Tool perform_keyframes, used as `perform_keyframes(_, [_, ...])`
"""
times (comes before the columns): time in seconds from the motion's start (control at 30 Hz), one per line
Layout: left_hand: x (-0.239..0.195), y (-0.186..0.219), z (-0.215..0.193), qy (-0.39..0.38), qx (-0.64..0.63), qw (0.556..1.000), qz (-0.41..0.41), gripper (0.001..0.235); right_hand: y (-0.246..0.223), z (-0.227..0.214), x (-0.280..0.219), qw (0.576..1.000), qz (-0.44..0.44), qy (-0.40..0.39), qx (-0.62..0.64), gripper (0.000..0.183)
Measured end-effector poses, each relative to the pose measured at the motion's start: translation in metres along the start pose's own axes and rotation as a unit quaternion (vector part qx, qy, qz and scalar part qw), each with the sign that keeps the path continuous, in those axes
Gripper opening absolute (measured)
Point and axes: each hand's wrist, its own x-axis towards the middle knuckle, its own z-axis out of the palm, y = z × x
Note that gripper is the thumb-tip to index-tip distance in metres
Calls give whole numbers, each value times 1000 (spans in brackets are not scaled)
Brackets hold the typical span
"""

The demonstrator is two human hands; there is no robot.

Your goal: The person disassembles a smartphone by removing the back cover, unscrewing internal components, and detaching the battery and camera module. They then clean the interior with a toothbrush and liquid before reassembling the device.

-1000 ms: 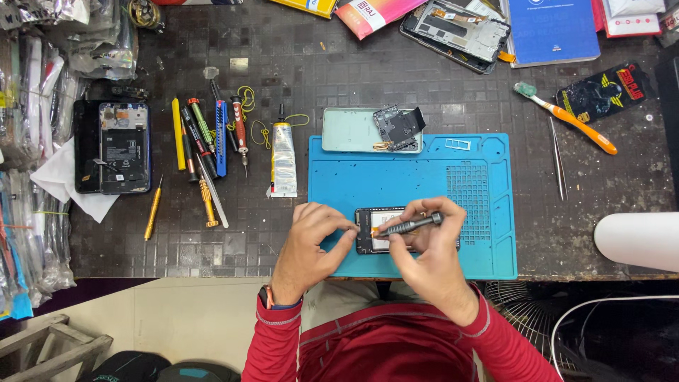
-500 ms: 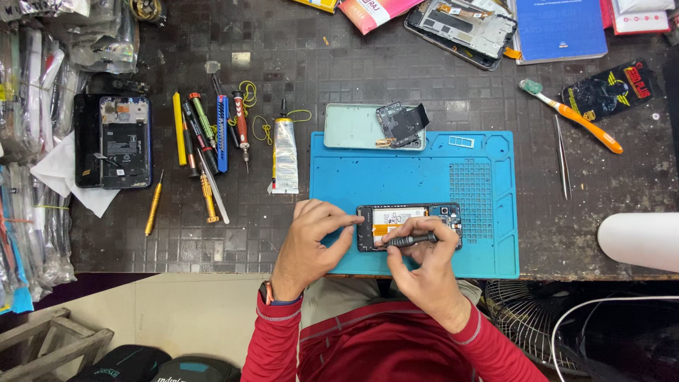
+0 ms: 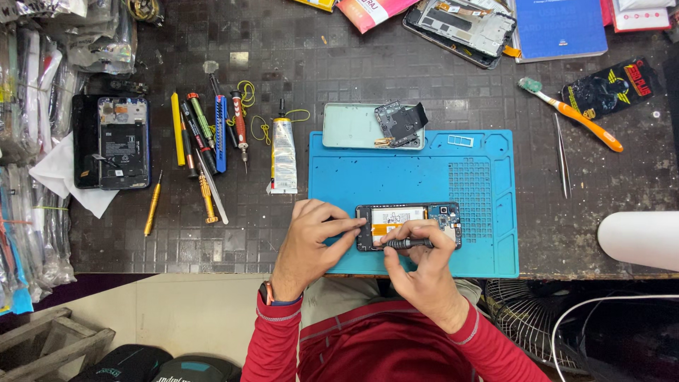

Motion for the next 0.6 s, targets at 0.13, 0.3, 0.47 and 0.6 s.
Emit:
perform_keyframes(0.13, [1, -1, 0, -1, 5, 1000, 7, 16, -19, -2, 14, 987, -85, -36, -133, 57])
perform_keyframes(0.3, [2, 1, 0, -5, 15, 1000, 12, 16, -62, -9, 33, 903, -187, -90, -375, 33])
perform_keyframes(0.47, [2, 2, 1, -2, 23, 1000, 11, 16, -83, -10, 56, 910, -104, -177, -360, 18])
perform_keyframes(0.6, [1, 0, 1, -3, 23, 1000, 12, 16, -90, -8, 65, 921, -102, -206, -314, 27])
